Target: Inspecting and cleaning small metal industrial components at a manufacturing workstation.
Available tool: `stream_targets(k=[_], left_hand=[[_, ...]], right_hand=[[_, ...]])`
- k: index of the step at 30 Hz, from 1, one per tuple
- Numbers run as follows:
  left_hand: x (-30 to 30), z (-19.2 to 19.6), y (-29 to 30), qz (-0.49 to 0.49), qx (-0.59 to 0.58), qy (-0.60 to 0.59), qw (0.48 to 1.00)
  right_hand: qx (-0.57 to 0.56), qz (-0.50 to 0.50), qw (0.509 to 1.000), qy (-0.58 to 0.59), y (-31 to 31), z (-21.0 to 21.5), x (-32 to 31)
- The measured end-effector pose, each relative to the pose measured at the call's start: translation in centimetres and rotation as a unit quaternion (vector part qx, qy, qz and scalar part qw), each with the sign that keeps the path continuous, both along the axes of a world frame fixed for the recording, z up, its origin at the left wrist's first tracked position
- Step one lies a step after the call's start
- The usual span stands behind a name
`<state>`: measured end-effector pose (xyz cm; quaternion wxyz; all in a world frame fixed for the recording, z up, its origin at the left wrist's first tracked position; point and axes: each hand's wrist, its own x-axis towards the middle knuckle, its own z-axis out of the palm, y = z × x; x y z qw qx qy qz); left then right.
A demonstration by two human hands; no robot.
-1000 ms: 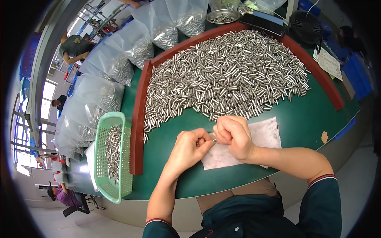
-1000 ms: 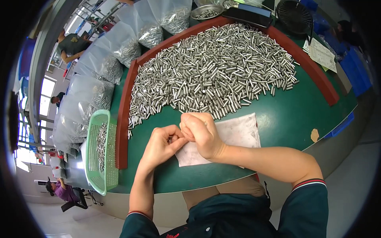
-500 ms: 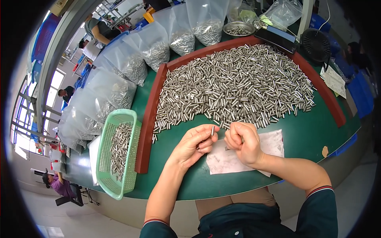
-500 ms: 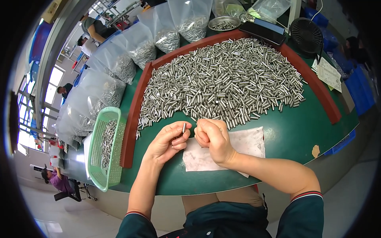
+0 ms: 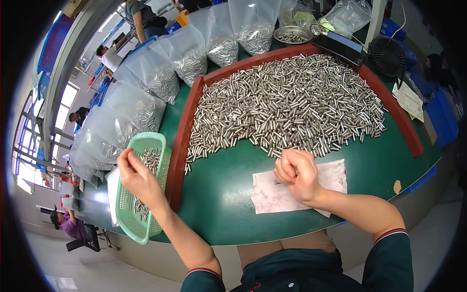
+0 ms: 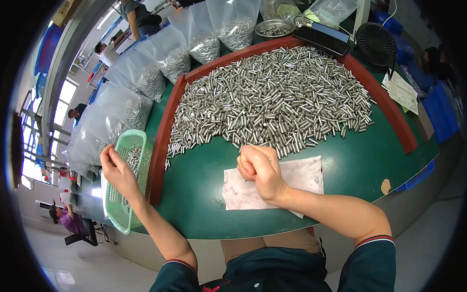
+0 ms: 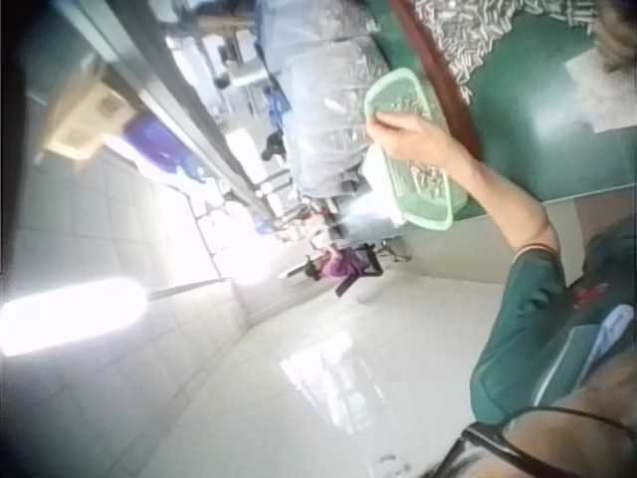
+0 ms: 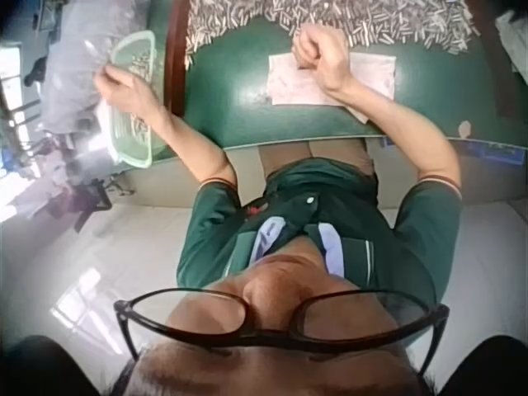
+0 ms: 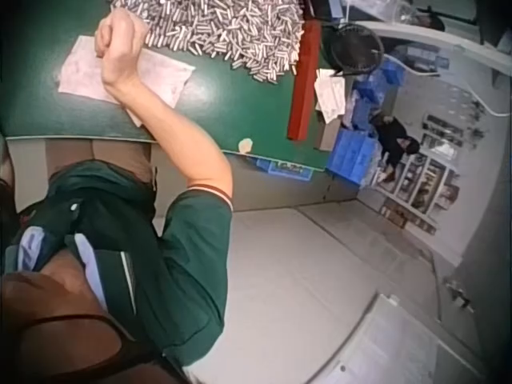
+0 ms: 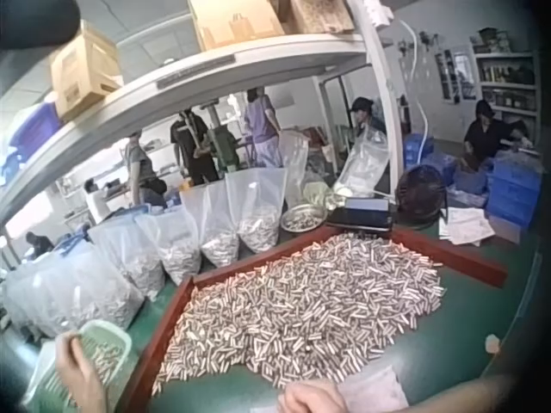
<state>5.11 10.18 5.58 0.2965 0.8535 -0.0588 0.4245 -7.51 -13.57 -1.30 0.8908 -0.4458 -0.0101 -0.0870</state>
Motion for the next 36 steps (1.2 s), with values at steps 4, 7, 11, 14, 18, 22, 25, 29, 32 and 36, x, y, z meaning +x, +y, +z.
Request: stream_targets(k=[4, 7, 11, 14, 18, 22, 25, 29, 32, 36], left_hand=[[1.2, -1.9, 2.5, 0.167, 0.295, -0.048, 0.940], [0.1, -1.8, -3.4, -0.127, 0.138, -0.021, 0.982], [-2.1, -6.3, -9.4, -0.345, 0.150, 0.033, 0.926], [-2.9, -7.5, -11.5, -0.400, 0.133, 0.061, 0.905], [-2.5, -8.3, -11.6, -0.418, 0.155, 0.081, 0.891], [-2.4, -8.3, -11.4, -0.400, 0.137, 0.096, 0.901], [-2.3, -8.2, -11.3, -0.396, 0.133, 0.102, 0.903], [-3.0, -7.4, -10.8, -0.398, 0.114, 0.125, 0.902], [-5.0, -6.4, -10.5, -0.437, 0.068, 0.250, 0.861], [-6.5, -5.7, -10.2, -0.451, 0.053, 0.314, 0.834]], right_hand=[[0.006, 0.004, 1.000, -0.001, 0.1, 0.2, 0.1], [0.003, 0.001, 1.000, -0.004, 0.0, -0.1, 0.1], [0.015, 0.005, 1.000, 0.000, 0.0, -0.1, 0.1], [0.014, -0.005, 1.000, 0.004, 0.1, 0.2, -0.2], [0.030, 0.005, 1.000, -0.003, 0.1, 0.0, -0.2], [0.010, -0.005, 1.000, 0.000, 0.3, 0.0, 0.1], [0.012, -0.003, 1.000, 0.000, 0.3, 0.0, 0.2], [0.008, -0.002, 1.000, -0.001, 0.2, 0.3, 0.0], [0.009, -0.006, 1.000, 0.003, 0.1, 0.1, -0.2], [0.032, 0.003, 0.999, -0.008, -0.1, -0.2, -0.4]])
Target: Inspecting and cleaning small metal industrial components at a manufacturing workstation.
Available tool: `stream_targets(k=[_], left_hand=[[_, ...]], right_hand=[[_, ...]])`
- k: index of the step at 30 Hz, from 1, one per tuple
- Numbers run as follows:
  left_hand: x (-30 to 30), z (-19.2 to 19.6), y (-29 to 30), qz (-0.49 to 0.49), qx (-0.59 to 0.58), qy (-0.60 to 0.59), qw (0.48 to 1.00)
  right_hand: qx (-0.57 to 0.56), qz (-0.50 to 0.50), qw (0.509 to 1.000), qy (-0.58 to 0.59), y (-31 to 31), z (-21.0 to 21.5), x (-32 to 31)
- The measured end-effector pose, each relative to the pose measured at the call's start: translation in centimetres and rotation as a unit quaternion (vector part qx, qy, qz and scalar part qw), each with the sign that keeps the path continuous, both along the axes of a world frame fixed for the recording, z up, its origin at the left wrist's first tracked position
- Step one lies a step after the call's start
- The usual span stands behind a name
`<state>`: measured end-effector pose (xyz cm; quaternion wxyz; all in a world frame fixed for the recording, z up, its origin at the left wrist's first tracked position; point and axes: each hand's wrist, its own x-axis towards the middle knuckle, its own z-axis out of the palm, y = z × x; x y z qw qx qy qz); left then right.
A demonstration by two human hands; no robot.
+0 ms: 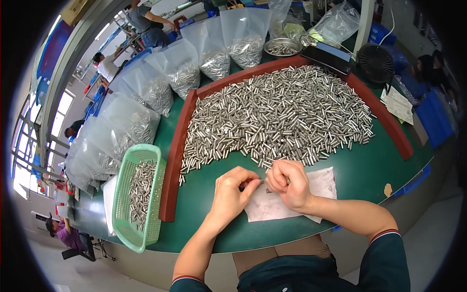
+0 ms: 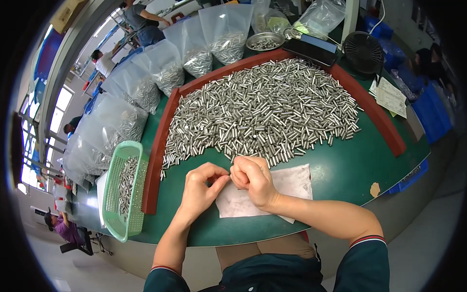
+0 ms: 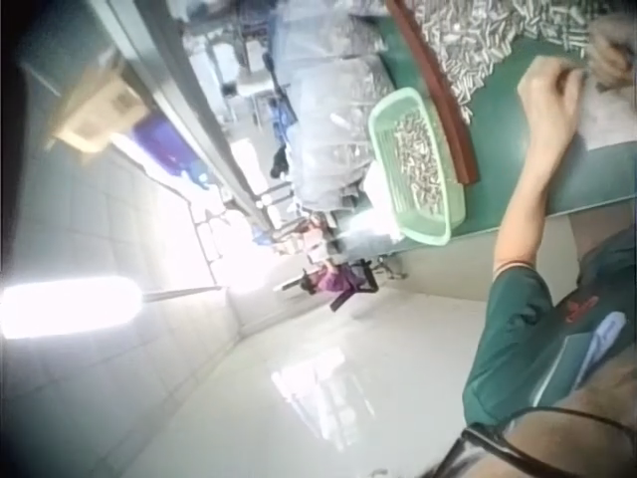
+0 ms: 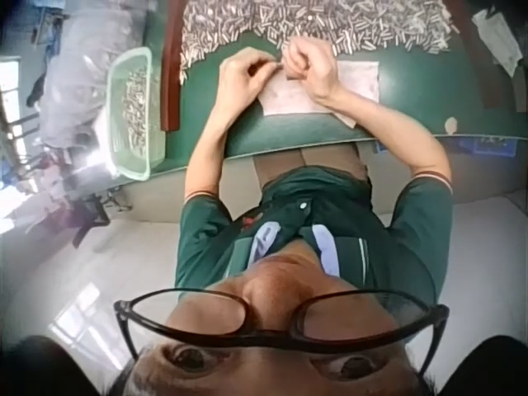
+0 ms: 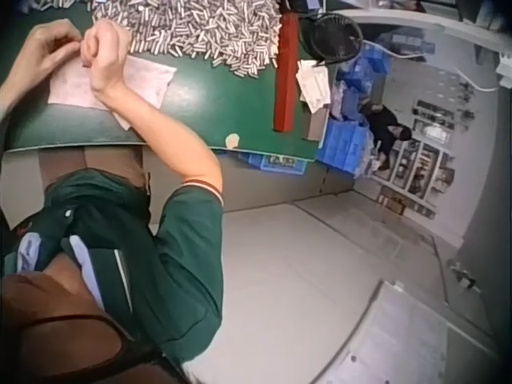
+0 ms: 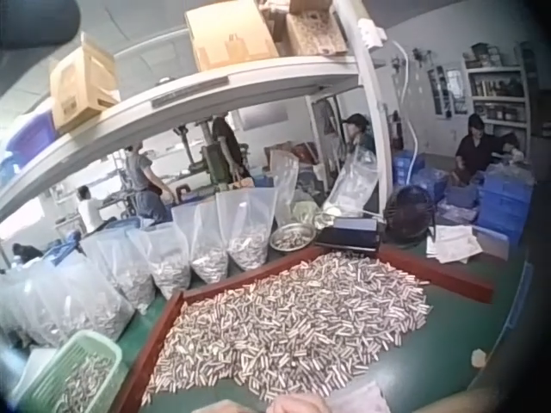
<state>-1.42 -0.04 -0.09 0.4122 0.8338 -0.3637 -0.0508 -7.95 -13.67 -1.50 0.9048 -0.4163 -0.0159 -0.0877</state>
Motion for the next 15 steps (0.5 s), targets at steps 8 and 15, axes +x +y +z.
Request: stream_targets(k=[8, 15], left_hand=[[0.0, -0.8, -0.4, -0.053, 0.038, -0.030, 0.997], [-0.1, -1.2, -0.4, -0.061, 0.050, -0.053, 0.996]], right_hand=[[0.021, -0.001, 1.000, -0.017, -1.4, 0.6, 0.5], [0.010, -0.012, 1.000, -0.008, -1.1, 0.0, 0.6]])
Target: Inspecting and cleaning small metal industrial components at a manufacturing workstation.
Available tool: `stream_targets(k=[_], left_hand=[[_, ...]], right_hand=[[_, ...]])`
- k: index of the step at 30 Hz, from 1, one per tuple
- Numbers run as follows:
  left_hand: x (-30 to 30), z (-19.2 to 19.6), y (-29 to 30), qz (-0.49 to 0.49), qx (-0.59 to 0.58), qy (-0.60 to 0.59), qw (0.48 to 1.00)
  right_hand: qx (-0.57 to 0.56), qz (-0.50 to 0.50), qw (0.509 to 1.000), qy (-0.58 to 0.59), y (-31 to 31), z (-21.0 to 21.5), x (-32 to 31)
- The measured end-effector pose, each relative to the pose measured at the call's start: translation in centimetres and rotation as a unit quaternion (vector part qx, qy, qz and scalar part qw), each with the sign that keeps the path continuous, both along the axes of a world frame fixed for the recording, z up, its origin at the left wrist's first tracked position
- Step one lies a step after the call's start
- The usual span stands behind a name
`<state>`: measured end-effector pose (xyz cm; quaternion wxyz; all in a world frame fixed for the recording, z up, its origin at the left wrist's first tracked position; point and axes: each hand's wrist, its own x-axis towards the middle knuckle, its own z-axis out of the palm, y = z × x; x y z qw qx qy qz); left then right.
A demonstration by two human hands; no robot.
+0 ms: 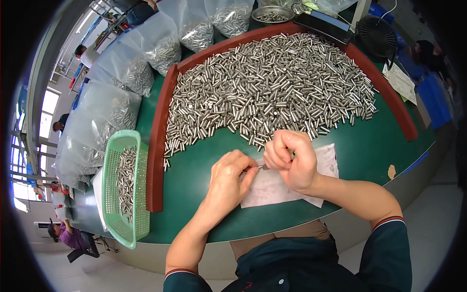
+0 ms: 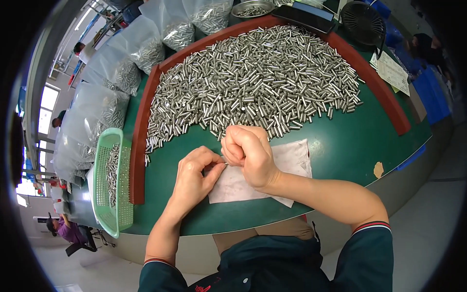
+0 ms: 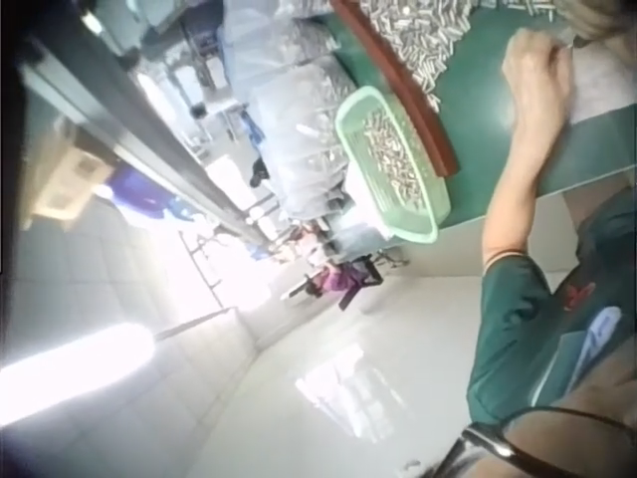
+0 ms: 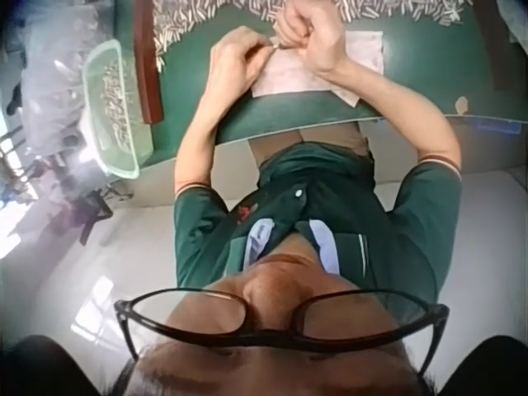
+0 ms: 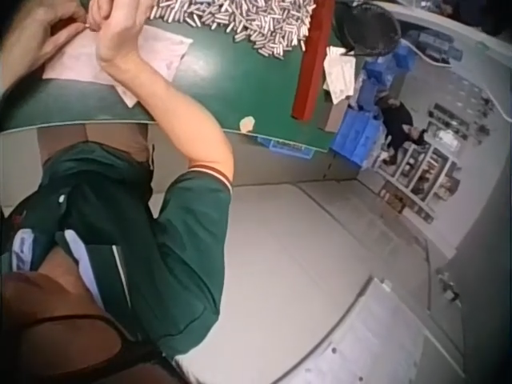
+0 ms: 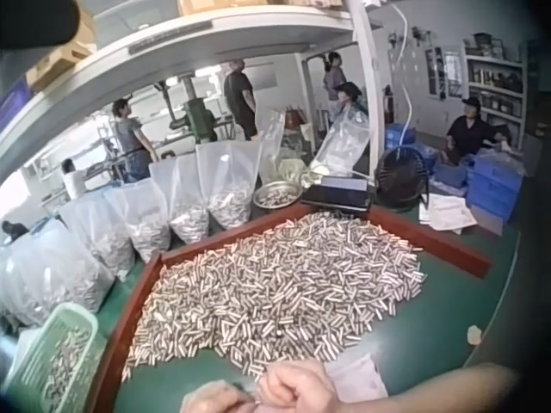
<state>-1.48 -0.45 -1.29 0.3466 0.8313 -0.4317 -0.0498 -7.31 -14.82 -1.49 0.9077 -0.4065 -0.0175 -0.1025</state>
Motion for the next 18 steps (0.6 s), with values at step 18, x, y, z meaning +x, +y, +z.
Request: stream_targets(k=[18], left_hand=[[-0.43, 0.06, -0.23, 0.011, 0.004, 0.016, 1.000]], right_hand=[[-0.021, -0.011, 1.000, 0.000, 0.39, -0.30, -0.09]])
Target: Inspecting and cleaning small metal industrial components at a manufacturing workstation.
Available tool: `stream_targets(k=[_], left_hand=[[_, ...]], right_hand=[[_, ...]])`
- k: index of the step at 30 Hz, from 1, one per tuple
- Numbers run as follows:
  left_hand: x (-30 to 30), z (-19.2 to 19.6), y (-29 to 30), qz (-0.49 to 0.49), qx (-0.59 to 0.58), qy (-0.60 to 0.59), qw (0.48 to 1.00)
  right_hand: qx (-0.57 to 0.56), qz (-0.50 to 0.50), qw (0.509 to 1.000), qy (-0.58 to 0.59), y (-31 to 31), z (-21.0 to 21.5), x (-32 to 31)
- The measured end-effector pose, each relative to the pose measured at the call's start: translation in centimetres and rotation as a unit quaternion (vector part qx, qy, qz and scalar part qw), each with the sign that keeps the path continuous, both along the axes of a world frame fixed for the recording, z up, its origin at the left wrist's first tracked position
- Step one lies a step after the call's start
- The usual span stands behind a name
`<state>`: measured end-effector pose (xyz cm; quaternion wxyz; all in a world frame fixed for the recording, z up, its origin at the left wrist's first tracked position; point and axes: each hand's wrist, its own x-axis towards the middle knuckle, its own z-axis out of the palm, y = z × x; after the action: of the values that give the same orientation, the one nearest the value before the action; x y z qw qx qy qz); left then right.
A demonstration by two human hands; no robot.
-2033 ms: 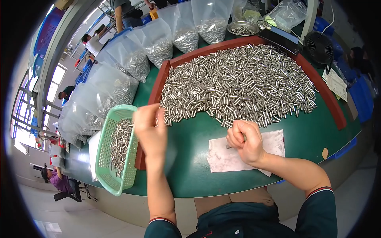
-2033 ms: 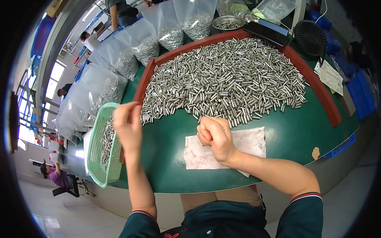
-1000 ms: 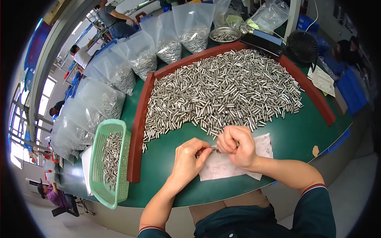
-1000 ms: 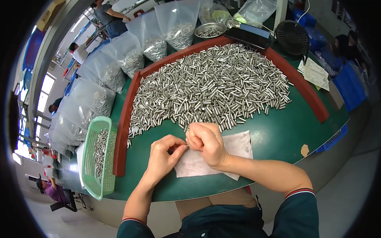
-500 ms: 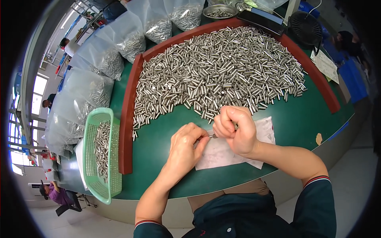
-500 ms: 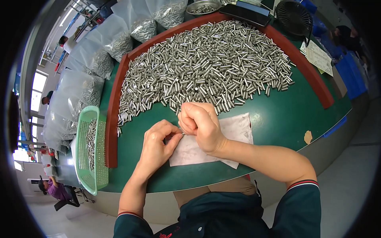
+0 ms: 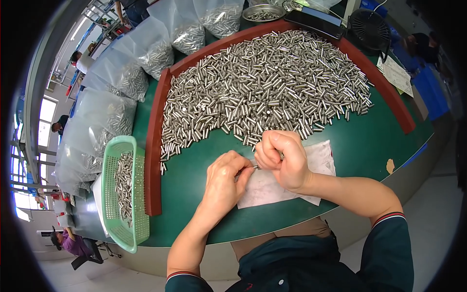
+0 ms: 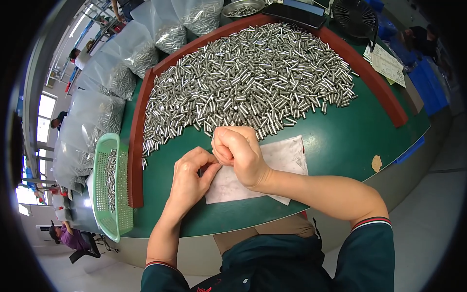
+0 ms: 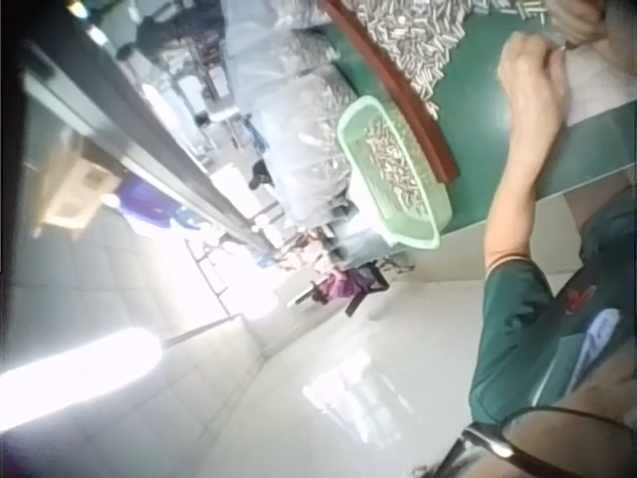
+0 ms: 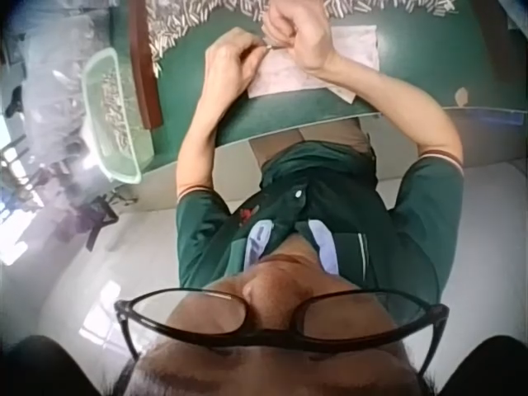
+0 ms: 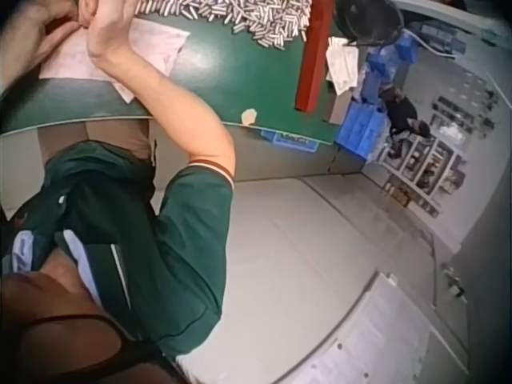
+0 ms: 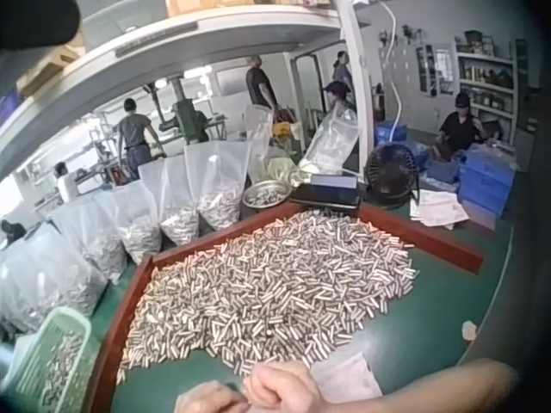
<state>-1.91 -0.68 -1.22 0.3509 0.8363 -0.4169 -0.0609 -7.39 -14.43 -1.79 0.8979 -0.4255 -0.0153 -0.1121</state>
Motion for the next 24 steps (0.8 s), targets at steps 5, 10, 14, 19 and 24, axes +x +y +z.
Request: stream_targets(k=[5, 10, 14, 19, 24], left_hand=[[0.1, 0.2, -0.2, -0.005, 0.002, -0.016, 1.000], [0.0, 0.3, -0.3, -0.006, 0.005, -0.036, 0.999], [-0.4, 0.7, 0.0, -0.025, 0.040, -0.024, 0.999], [0.5, 1.0, 0.1, -0.022, -0.002, 0.120, 0.993], [2.7, -0.3, 1.5, 0.025, -0.265, 0.622, 0.736]], right_hand=[[-0.073, -0.013, 0.997, -0.018, 0.6, -0.1, -0.1], [-0.104, -0.022, 0.994, -0.009, 1.1, 0.0, -0.2], [-0.064, -0.018, 0.998, 0.000, 0.8, 0.0, -0.3], [-0.066, -0.027, 0.997, 0.014, 0.6, 0.0, 0.1], [-0.024, 0.002, 1.000, 0.021, 0.4, 0.2, -0.2]])
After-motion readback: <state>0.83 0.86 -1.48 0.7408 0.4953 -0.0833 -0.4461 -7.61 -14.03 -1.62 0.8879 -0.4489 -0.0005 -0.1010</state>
